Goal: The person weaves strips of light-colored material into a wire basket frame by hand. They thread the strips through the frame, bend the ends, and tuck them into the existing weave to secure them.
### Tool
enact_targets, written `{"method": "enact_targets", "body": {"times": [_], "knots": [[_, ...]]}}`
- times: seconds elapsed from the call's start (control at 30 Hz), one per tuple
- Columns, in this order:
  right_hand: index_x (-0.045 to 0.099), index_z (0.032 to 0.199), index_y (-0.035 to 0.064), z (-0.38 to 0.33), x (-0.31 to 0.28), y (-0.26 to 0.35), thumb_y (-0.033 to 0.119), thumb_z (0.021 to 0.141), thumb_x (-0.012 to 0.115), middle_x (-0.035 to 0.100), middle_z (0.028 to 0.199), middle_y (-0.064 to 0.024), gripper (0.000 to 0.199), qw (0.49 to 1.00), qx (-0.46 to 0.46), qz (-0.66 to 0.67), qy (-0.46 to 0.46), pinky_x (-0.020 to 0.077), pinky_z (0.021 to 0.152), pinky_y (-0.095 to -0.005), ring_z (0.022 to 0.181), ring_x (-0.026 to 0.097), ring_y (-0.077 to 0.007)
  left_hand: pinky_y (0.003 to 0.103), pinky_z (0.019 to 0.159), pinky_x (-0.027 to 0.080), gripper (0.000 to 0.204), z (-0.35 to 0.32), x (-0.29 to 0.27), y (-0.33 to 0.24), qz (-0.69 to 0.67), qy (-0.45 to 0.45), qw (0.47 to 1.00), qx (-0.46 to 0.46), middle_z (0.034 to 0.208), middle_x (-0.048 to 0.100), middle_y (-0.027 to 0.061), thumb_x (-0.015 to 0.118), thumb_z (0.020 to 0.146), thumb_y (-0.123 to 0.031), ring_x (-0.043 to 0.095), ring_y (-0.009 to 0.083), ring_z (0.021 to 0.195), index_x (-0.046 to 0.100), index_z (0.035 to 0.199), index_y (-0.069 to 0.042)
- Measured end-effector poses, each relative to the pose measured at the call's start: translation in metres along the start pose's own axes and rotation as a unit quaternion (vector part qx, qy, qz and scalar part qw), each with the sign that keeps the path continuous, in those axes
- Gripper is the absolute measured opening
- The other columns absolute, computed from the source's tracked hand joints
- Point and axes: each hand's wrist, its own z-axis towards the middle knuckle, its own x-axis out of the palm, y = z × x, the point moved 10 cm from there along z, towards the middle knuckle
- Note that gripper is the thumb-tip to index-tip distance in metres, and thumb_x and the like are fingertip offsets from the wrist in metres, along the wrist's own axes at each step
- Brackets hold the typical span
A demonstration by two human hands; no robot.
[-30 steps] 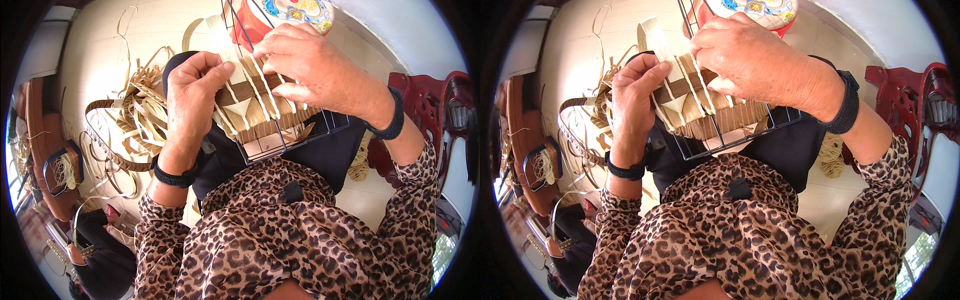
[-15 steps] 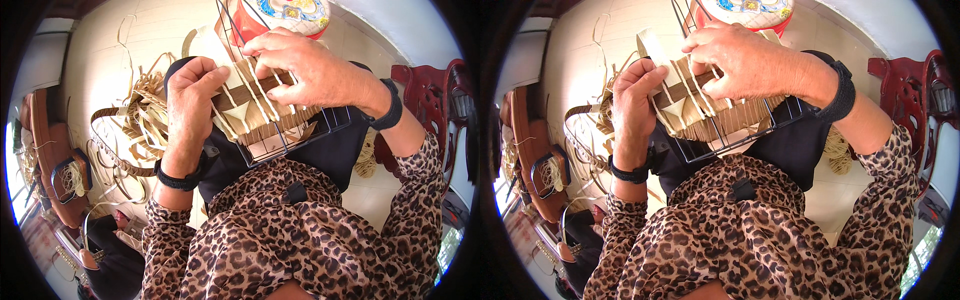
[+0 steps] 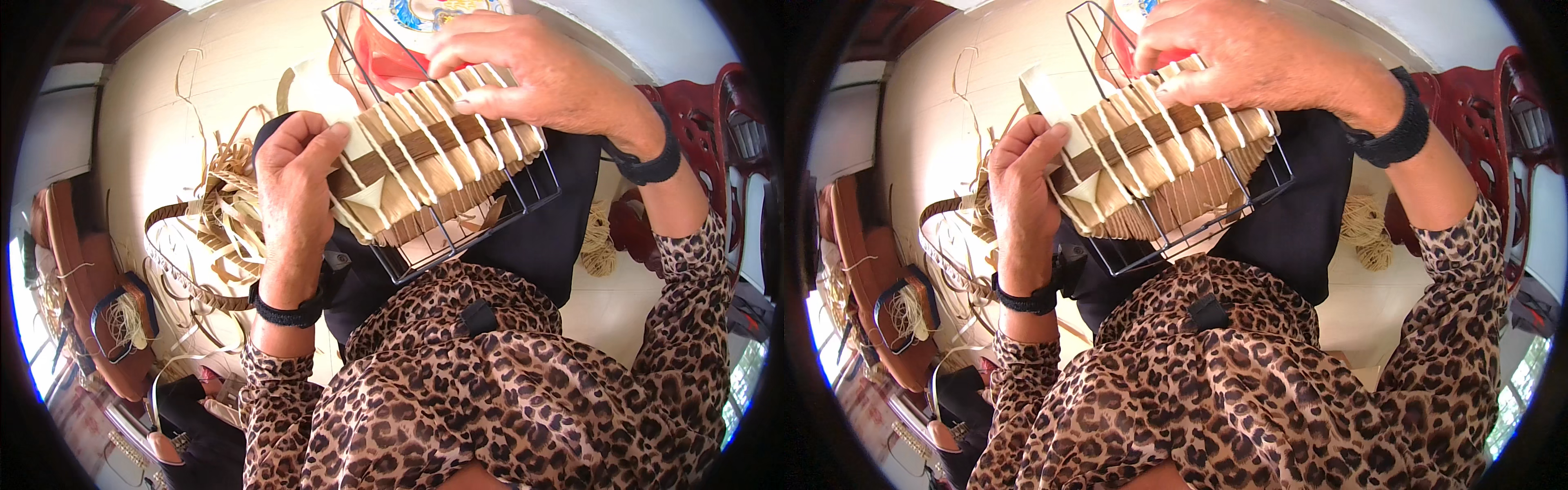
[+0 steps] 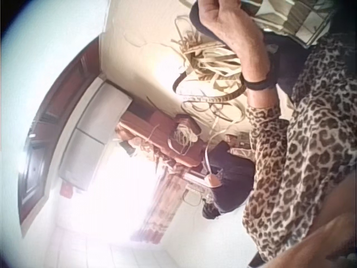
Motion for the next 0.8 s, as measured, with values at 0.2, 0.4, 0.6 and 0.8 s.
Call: {"method": "enact_targets", "body": {"times": [0.2, 0.4, 0.6, 0.8], "knots": [[0.059, 0.094, 0.0036, -0.035, -0.015, 0.01, 0.013, 0.072, 0.071, 0.062, 0.102, -0.0124, 0.027, 0.998, -0.029, -0.04, -0.036, 0.0459, 0.089, -0.0397, 0.1, 0.057, -0.0313, 0.018, 0.057, 0.032, 0.009, -0.005, 0.024, -0.017, -0.01, 0.021, 0.999, 0.025, 0.068, 0.051, -0.0064, 0.062, 0.083, -0.004, 0.042, 0.0025, 0.062, 0.058, 0.075, -0.004], [0.06, 0.093, 0.0021, -0.034, -0.004, 0.017, 0.01, 0.069, 0.07, 0.062, 0.099, -0.0113, 0.027, 0.988, -0.063, -0.134, -0.038, 0.0467, 0.089, -0.0403, 0.097, 0.058, -0.0306, 0.019, 0.058, 0.032, 0.009, -0.006, 0.024, -0.015, -0.007, 0.001, 1.0, 0.016, 0.068, 0.051, -0.006, 0.063, 0.083, -0.003, 0.042, 0.0029, 0.062, 0.058, 0.075, -0.004], [0.057, 0.081, 0.001, -0.035, 0.001, 0.009, 0.012, 0.069, 0.068, 0.057, 0.082, -0.0098, 0.019, 0.99, -0.081, -0.078, -0.088, 0.0471, 0.08, -0.0388, 0.086, 0.056, -0.0291, 0.019, 0.057, 0.031, 0.012, -0.008, 0.019, -0.016, -0.015, 0.006, 1.0, 0.022, 0.066, 0.048, -0.0066, 0.062, 0.083, -0.004, 0.039, 0.0029, 0.06, 0.057, 0.073, -0.004], [0.057, 0.086, 0.0024, -0.029, 0.001, 0.005, 0.012, 0.07, 0.068, 0.057, 0.085, -0.0101, 0.022, 0.992, -0.091, 0.003, -0.089, 0.045, 0.081, -0.0404, 0.087, 0.054, -0.0297, 0.019, 0.057, 0.032, 0.011, -0.002, 0.019, -0.013, -0.012, 0.006, 1.0, -0.005, 0.065, 0.049, -0.0065, 0.063, 0.082, -0.005, 0.041, 0.0026, 0.06, 0.058, 0.072, -0.004]]}}
